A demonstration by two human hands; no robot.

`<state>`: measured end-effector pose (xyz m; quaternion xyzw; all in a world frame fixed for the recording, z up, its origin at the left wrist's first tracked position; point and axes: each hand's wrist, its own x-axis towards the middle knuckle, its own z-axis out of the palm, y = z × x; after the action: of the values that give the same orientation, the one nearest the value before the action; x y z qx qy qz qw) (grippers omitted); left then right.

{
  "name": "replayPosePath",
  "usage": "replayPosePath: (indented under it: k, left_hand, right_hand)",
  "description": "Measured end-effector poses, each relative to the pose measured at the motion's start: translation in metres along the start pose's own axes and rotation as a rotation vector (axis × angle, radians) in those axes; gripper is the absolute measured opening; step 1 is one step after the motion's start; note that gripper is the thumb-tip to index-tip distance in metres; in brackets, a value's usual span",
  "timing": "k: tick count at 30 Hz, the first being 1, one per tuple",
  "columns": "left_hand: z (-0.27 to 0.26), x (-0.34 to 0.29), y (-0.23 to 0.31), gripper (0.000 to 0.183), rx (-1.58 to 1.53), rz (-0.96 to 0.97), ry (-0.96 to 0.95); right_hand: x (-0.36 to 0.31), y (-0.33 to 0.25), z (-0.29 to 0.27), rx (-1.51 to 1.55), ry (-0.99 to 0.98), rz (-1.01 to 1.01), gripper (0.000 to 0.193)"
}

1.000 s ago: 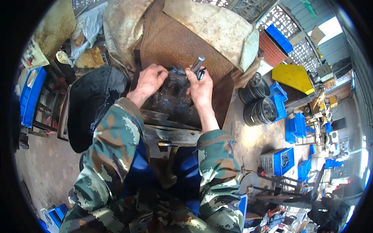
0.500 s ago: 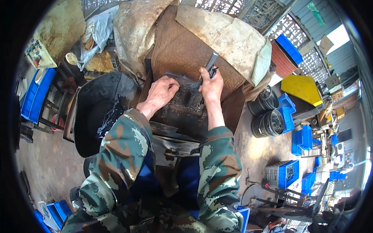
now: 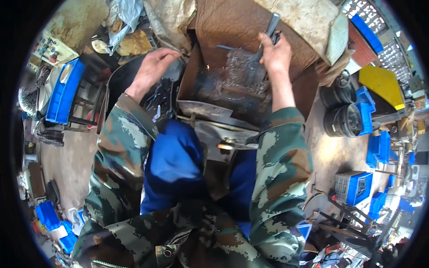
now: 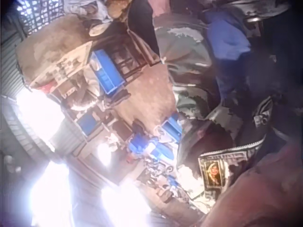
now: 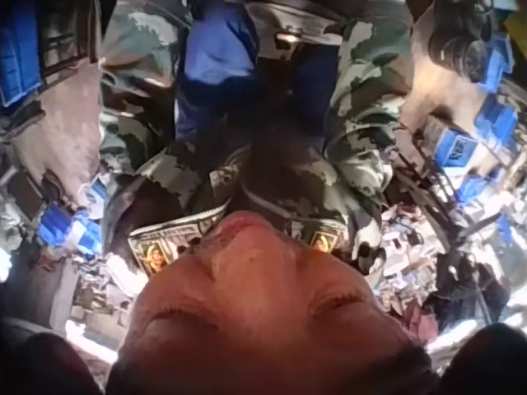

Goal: Assembling small metal mechanical components into a main housing unit using hand tools at a workshop bench.

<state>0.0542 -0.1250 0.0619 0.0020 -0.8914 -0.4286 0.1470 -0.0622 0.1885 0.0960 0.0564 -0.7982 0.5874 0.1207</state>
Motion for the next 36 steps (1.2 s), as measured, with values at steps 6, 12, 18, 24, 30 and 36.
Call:
replayPosePath:
  k: [6, 12, 18, 24, 30, 36]
  left_hand:
    - [-0.040, -0.081, -0.128, 0.029, 0.240, -0.242, -0.175]
    - [-0.007, -0.143, -0.179, 0.030, 0.326, -0.563, -0.379]
    - [0.021, -0.163, -0.177, 0.047, 0.482, -0.530, -0.446]
    - [0.024, -0.175, -0.197, 0.058, 0.547, -0.435, -0.374]
    - [0.030, -0.171, -0.197, 0.054, 0.546, -0.357, -0.363]
    - [0.029, -0.165, -0.179, 0.047, 0.446, -0.450, -0.372]
  right_hand:
    - [0.000, 0.001, 0.006, 0.015, -0.012, -0.006, 0.019]
    - [-0.002, 0.003, -0.002, 0.021, -0.034, 0.025, 0.023]
    - [-0.003, 0.003, -0.004, 0.059, -0.007, 0.031, 0.022]
    - [0.000, 0.002, 0.005, 0.093, -0.022, 0.041, 0.024]
    - [-0.002, -0.003, 0.002, 0.053, -0.010, 0.056, 0.023]
    - [-0.005, -0.004, 0.003, 0.085, -0.010, 0.047, 0.022]
